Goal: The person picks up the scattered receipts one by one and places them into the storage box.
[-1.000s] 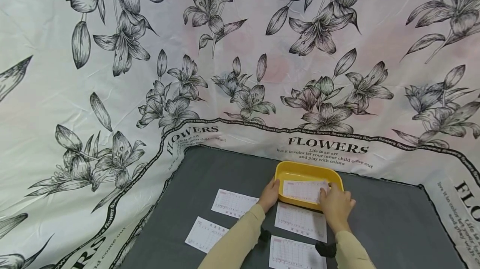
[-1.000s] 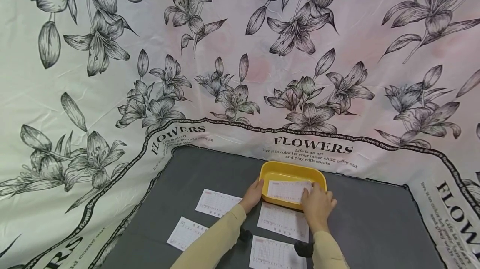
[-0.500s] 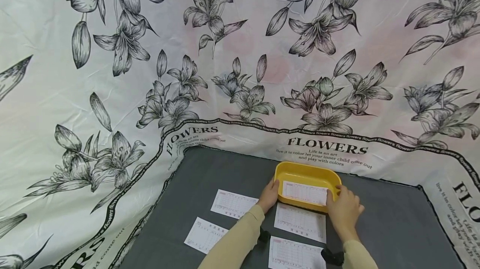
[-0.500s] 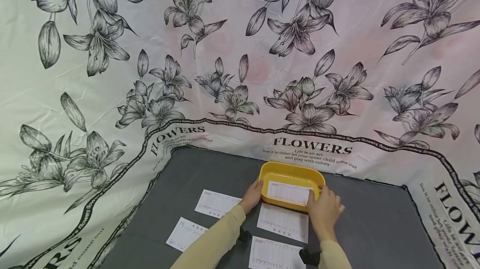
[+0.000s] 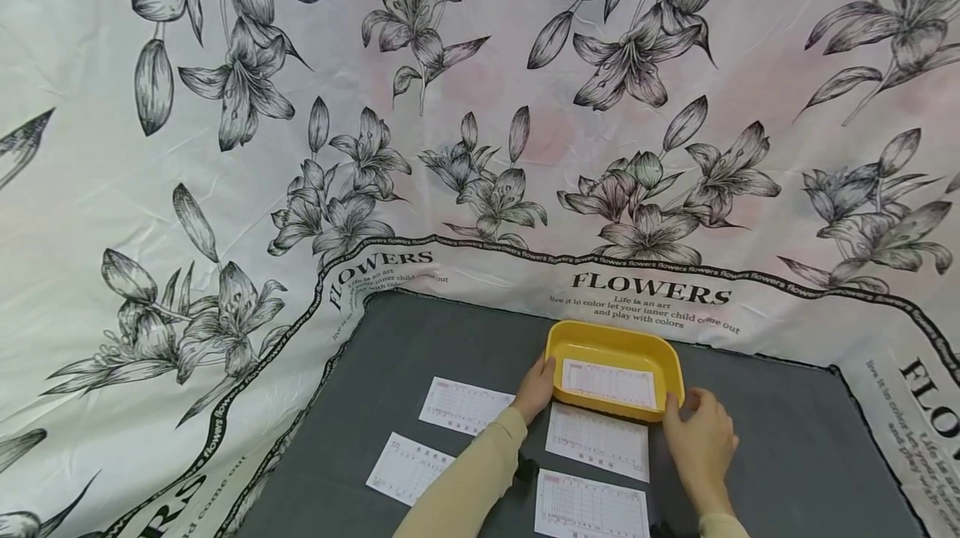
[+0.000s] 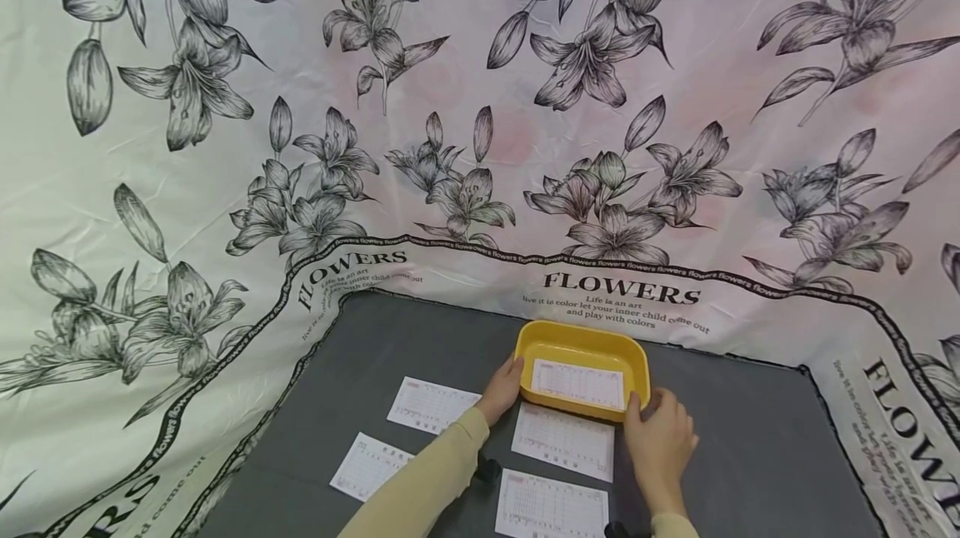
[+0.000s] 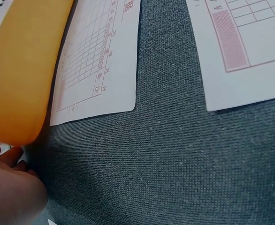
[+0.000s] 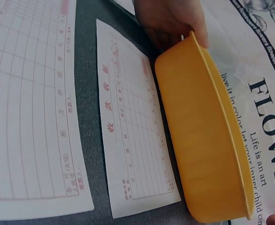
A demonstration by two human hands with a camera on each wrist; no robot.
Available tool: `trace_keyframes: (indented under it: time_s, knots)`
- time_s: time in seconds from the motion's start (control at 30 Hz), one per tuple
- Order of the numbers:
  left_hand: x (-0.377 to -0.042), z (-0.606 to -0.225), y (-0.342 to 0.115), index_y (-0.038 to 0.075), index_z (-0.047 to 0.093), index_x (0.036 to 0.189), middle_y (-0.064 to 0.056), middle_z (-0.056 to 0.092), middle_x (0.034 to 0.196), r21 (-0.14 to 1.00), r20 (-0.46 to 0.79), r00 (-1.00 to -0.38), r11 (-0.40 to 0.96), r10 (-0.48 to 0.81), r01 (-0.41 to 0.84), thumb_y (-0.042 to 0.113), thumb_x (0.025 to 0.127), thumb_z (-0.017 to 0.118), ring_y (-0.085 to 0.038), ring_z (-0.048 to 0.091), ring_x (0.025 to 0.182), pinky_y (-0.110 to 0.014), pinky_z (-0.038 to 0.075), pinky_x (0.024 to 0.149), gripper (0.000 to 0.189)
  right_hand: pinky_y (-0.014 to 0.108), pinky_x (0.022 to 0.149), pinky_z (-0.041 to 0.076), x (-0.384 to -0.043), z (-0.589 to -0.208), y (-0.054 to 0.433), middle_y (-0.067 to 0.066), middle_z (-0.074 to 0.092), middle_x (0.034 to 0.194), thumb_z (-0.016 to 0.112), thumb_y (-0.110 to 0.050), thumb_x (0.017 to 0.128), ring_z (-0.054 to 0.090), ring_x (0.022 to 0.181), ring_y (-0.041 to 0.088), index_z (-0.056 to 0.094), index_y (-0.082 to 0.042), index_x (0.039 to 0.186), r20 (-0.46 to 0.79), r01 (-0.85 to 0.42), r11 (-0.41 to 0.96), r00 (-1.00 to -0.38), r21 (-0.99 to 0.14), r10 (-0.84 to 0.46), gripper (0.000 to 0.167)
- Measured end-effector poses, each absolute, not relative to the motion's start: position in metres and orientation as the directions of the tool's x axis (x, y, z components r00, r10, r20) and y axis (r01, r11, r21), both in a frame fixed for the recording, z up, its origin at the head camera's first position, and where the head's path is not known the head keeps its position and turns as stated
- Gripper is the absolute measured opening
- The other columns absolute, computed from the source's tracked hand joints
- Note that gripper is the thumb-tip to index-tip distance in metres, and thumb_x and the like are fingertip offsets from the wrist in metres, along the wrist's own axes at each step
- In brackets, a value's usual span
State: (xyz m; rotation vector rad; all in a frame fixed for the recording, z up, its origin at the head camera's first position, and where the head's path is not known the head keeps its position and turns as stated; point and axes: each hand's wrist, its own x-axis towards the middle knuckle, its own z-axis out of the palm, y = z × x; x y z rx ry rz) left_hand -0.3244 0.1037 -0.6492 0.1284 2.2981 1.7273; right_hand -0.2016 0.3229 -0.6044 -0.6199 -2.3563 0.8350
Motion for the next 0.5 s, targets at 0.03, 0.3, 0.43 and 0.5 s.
trace_keyframes:
  time_s: [0.03,0.3,0.43,0.5]
  knots:
    - [-0.324,-0.649,0.104,0.012,0.034,0.168,-0.013,0.043,0.167,0.954,-0.156,-0.961,0.286,0.227,-0.087,0.038,0.118,0.031,-0.037,0.036,0.156,-0.056,0.030,0.129,0.056,0.064,0.083,0.038,-0.200,-0.605,0.322,0.031,0.068,0.109,0.066,-0.025,0.102,0.060,0.101,0.052,0.063,0.011,0.124,0.352,0.230,0.696,-0.730,-0.680,0.586,0.042]
    - [-0.324,-0.650,0.103,0.011,0.033,0.168,-0.014,0.041,0.168,0.956,-0.163,-0.960,0.276,0.229,-0.097,0.039,0.118,0.032,-0.038,0.035,0.157,-0.056,0.030,0.129,0.057,0.065,0.075,0.046,-0.187,-0.612,0.309,0.033,0.067,0.105,0.061,-0.026,0.104,0.063,0.095,0.054,0.060,0.015,0.126,0.296,0.278,0.638,-0.708,-0.718,0.641,0.047]
    - [-0.324,-0.648,0.103,0.011,0.033,0.168,-0.014,0.040,0.168,0.961,-0.150,-0.960,0.262,0.236,-0.086,0.037,0.118,0.032,-0.037,0.034,0.157,-0.056,0.029,0.130,0.056,0.065,0.072,0.047,-0.185,-0.621,0.306,0.034,0.066,0.102,0.061,-0.027,0.103,0.064,0.091,0.054,0.060,0.017,0.125,0.262,0.306,0.622,-0.711,-0.721,0.653,0.049]
    - [-0.323,-0.648,0.103,0.012,0.032,0.168,-0.014,0.041,0.168,0.962,-0.148,-0.960,0.262,0.237,-0.084,0.037,0.118,0.032,-0.038,0.034,0.157,-0.056,0.029,0.129,0.056,0.064,0.070,0.047,-0.185,-0.627,0.306,0.033,0.067,0.099,0.061,-0.027,0.102,0.065,0.088,0.053,0.061,0.017,0.123,0.249,0.321,0.619,-0.711,-0.717,0.658,0.049]
